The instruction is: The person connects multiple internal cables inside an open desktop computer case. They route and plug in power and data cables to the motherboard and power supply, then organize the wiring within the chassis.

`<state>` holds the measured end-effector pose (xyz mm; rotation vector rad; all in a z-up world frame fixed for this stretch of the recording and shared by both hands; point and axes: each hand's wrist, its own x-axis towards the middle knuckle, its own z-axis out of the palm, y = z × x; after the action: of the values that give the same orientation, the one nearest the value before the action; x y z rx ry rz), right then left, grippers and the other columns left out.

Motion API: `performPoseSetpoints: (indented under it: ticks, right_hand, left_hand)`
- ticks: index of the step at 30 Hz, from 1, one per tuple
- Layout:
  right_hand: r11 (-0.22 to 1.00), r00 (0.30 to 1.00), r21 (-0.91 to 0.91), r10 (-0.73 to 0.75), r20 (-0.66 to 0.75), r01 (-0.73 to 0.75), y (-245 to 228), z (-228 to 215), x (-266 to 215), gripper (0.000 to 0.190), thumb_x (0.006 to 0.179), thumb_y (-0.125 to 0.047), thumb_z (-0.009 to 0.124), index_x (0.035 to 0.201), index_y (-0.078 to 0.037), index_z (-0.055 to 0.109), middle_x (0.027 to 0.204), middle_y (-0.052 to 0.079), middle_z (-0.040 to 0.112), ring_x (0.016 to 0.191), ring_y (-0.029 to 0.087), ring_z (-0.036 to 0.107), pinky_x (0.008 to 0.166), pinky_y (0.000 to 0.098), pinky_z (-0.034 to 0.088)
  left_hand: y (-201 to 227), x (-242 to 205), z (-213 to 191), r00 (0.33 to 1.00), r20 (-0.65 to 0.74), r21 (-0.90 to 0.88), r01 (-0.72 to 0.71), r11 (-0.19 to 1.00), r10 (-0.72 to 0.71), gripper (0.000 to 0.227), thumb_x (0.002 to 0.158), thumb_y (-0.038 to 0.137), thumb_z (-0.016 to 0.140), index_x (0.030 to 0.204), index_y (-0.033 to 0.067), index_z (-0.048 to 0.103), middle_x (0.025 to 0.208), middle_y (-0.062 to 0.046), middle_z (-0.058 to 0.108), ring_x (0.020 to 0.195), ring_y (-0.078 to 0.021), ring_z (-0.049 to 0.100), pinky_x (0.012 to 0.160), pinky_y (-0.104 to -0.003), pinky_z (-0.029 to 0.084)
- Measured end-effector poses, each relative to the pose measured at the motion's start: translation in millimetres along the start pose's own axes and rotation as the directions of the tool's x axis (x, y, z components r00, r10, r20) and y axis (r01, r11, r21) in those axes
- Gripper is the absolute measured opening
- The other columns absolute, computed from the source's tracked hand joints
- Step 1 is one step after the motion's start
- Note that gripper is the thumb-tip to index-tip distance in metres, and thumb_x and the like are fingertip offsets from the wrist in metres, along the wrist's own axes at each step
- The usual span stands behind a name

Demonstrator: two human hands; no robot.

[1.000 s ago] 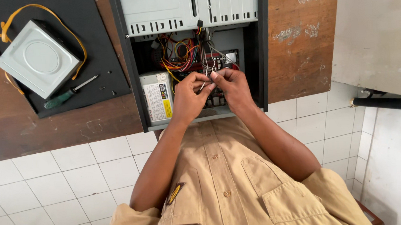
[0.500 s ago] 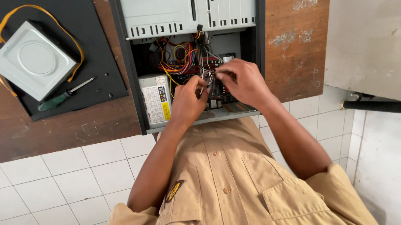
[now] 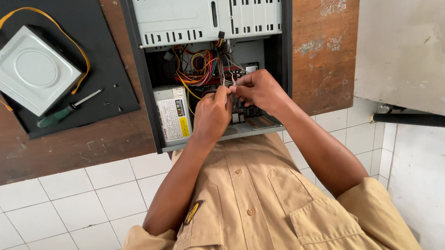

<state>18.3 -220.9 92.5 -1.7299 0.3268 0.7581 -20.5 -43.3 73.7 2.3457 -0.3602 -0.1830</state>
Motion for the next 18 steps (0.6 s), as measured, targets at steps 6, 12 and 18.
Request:
performPoseSetpoints:
  ticks: [6, 12, 18]
  right_hand:
    - [0.994, 0.995, -0.052, -0.091, 0.035, 0.093, -6, -2, -5, 0.021, 0.098, -0.007, 0.070, 0.108, 0.011, 0.072, 0.086, 0.025, 0.073, 0.077, 0.022, 0.072, 0.061, 0.0311, 0.066]
    - [0.993, 0.997, 0.089, -0.073, 0.018, 0.071, -7, -11, -4, 0.014, 0.096, -0.005, 0.071, 0.101, 0.008, 0.074, 0.081, 0.019, 0.073, 0.072, 0.019, 0.071, 0.062, 0.0281, 0.065]
    - [0.971, 0.993, 0.224, -0.096, 0.075, 0.077, 5, -12, 5, 0.012, 0.095, -0.002, 0.068, 0.099, 0.008, 0.073, 0.081, 0.017, 0.073, 0.073, 0.017, 0.071, 0.063, 0.0260, 0.064]
  left_hand:
    - [4, 2, -8, 1.000, -0.003, -0.114, 0.020, 0.993, -0.021, 0.008, 0.103, 0.008, 0.062, 0.109, 0.0076, 0.056, 0.073, -0.011, 0.069, 0.071, -0.0279, 0.073, 0.056, -0.042, 0.062]
    - [-15, 7, -4, 0.899, 0.199, -0.801, 0.378, 0.464, -0.389, 0.018, 0.091, 0.009, 0.080, 0.104, 0.0042, 0.068, 0.093, -0.018, 0.078, 0.090, -0.0219, 0.078, 0.072, -0.030, 0.065]
    - [-13, 7, 13, 0.812, 0.342, -0.910, 0.412, 0.050, -0.474, 0.025, 0.090, 0.008, 0.079, 0.107, -0.0030, 0.064, 0.094, -0.019, 0.078, 0.084, -0.0217, 0.078, 0.073, -0.029, 0.066]
